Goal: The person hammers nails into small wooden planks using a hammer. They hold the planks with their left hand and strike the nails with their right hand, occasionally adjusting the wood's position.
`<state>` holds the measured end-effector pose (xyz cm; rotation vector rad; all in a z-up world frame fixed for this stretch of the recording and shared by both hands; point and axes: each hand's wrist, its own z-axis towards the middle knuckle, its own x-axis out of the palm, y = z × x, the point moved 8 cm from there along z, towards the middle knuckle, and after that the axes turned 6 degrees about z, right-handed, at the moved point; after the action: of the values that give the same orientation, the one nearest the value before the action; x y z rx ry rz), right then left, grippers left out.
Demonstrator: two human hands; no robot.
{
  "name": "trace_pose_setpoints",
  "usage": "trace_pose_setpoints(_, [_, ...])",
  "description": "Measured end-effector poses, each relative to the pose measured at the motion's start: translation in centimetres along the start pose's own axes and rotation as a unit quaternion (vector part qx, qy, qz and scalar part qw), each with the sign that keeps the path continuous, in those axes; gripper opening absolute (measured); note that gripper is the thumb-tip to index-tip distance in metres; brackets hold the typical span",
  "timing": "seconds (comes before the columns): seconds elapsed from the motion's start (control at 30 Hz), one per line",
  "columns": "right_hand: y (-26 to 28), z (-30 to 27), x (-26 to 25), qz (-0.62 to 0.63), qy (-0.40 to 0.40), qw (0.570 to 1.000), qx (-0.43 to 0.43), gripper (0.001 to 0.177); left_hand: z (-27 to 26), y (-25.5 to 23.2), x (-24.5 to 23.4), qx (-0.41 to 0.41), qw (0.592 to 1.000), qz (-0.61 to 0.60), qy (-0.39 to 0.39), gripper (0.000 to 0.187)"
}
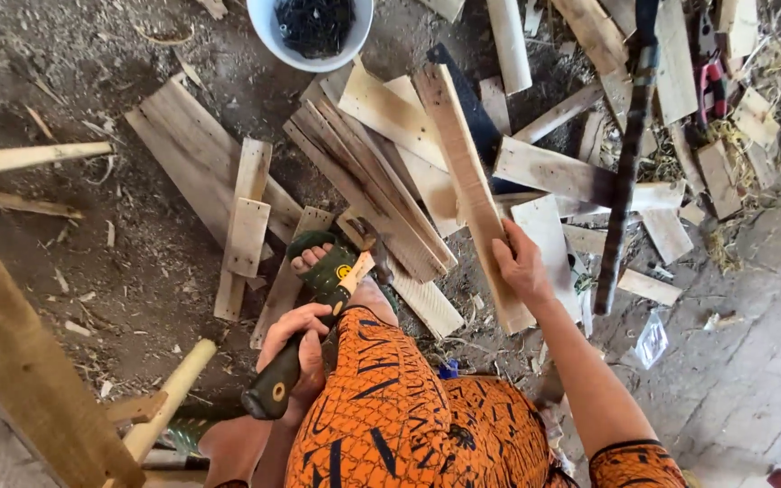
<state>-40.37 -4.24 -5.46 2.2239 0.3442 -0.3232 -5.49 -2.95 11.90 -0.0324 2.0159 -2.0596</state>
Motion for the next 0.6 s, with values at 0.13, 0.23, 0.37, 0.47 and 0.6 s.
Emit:
trace_pose_setpoints(0.13, [-0.5, -0.1, 2.2, -0.066, 0.025, 0.996, -0.062, 0.034, 0.3, -0.2, 0.0, -0.004, 1.000, -0.001, -0.017, 0.013])
trace_pose_setpoints(0.23, [-1.1, -0.1, 3.6, -0.146, 0.032, 0.977, -0.149, 0.033, 0.2, 0.0, 0.0, -0.006, 1.000, -0.007, -0.022, 0.012])
trace_pose_setpoints(0.37, [10.7, -1.6, 2.7, -0.116, -0.032, 0.908, -0.402, 0.037, 0.0, 0.3, 0.0, 0.004, 1.000, 0.003, -0.006, 0.013])
trace_pose_setpoints(0.47, [8.0, 3.1, -2.8, -0.329, -0.151, 0.920, -0.148, 0.051, 0.4, -0.3, 0.1, 0.007, 1.000, 0.014, -0.018, 0.011])
trace_pose_setpoints(0.6, [3.7, 8.7, -6.4, -0.463, -0.086, 0.881, -0.043, 0.077, 0.3, 0.5, -0.3, -0.017, 1.000, 0.009, -0.019, 0.012])
